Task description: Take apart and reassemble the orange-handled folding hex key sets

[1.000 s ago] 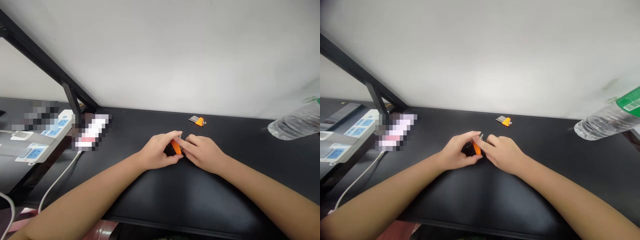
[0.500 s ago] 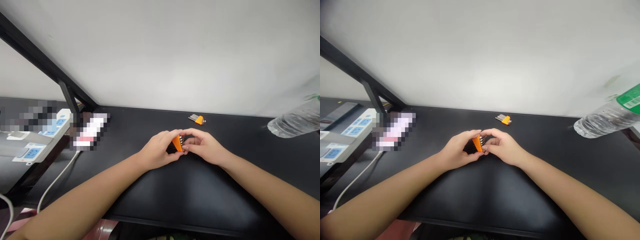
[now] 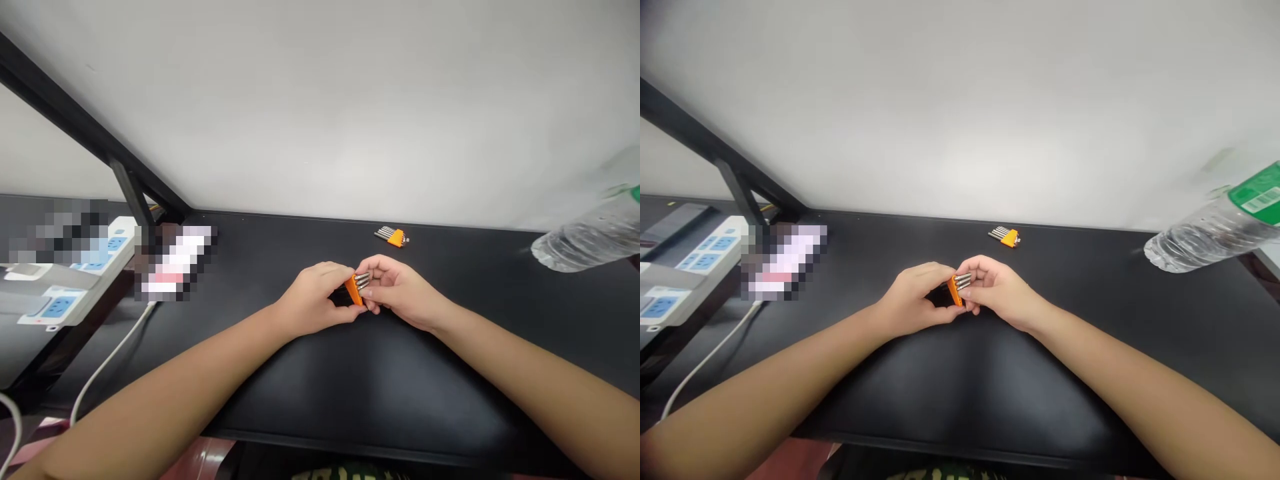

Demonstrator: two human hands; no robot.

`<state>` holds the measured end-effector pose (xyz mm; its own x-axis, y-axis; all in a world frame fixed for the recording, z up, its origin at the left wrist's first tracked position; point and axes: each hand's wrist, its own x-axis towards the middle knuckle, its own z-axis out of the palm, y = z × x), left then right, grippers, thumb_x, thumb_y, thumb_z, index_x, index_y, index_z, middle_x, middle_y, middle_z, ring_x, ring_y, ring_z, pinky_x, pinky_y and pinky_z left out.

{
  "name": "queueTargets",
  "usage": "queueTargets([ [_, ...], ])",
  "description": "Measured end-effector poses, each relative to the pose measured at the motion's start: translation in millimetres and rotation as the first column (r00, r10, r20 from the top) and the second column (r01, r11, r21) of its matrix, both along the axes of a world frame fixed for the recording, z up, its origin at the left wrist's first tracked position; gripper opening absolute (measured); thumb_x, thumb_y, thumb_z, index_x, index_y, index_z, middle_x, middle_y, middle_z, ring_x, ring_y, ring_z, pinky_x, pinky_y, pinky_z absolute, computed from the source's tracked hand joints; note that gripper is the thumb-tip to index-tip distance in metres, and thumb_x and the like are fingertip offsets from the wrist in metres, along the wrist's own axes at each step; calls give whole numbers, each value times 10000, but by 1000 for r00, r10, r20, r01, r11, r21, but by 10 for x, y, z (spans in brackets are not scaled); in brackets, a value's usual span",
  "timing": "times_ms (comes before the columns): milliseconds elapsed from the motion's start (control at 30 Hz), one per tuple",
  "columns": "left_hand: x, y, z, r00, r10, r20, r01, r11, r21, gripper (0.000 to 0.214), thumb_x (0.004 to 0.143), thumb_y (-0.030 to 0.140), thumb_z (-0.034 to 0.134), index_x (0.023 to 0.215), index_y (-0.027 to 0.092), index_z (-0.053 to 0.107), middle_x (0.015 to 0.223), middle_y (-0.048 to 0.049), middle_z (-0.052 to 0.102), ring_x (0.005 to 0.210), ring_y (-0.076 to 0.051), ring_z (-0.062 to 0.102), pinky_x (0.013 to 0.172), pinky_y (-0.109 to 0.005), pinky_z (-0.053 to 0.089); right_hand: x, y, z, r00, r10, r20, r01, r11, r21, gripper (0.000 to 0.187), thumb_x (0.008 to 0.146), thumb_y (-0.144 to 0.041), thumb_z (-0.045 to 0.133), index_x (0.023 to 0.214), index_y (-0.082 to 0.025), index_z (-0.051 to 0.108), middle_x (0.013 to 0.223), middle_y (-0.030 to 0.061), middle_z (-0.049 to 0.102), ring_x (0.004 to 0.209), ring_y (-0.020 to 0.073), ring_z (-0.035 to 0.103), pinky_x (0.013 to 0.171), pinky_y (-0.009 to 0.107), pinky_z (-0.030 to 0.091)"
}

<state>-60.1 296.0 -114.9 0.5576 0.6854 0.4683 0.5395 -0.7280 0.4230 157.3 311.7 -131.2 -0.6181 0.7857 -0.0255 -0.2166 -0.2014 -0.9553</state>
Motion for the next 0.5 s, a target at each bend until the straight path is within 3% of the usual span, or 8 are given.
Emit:
queueTargets([
  [100,-20,8,-14,1000,3,-30,-1,996,84,374,813,327,776,1143,210,645,949,-24,767,885,-192,739,897,-356,555,122,84,99,979,-3,206,-28,989,148,394,839,-325,779,1169,-223,591,895,-17,638,598,103,606,529,246,488],
  [167,-42,26,-21,998,32,-46,-27,993,111,400,810,339,769,1165,211,637,993,-37,770,911,-204,738,901,-365,553,270,165,197,904,-145,402,-3,938,345,325,895,-349,701,1179,-230,598,898,-14,623,592,108,586,527,254,463],
  [233,-64,50,-25,996,69,-62,-62,991,117,396,809,355,760,1159,213,640,1014,-46,770,923,-215,735,893,-372,553,437,240,285,725,-328,605,-141,789,598,65,907,-256,622,948,-207,637,787,-6,599,647,134,566,586,268,448],
  [267,-73,61,-26,994,87,-69,-79,991,112,386,810,361,755,1148,213,643,1021,-49,769,929,-220,733,890,-374,551,512,265,317,633,-368,681,-263,725,637,31,886,-214,612,873,-203,638,806,9,612,685,146,576,606,274,440],
  [367,-83,85,-31,989,122,-82,-114,989,90,348,809,372,746,1103,214,650,1027,-50,766,923,-222,726,871,-366,544,645,275,361,426,-385,819,-521,636,570,76,851,-194,623,906,-214,671,935,33,653,706,154,596,580,274,400],
  [500,-83,91,-35,988,122,-91,-117,991,58,341,810,391,748,1089,219,653,1003,-35,762,893,-209,716,866,-360,538,618,200,363,340,-430,837,-600,586,545,84,899,-239,608,954,-227,670,992,41,658,711,161,618,556,280,380],
])
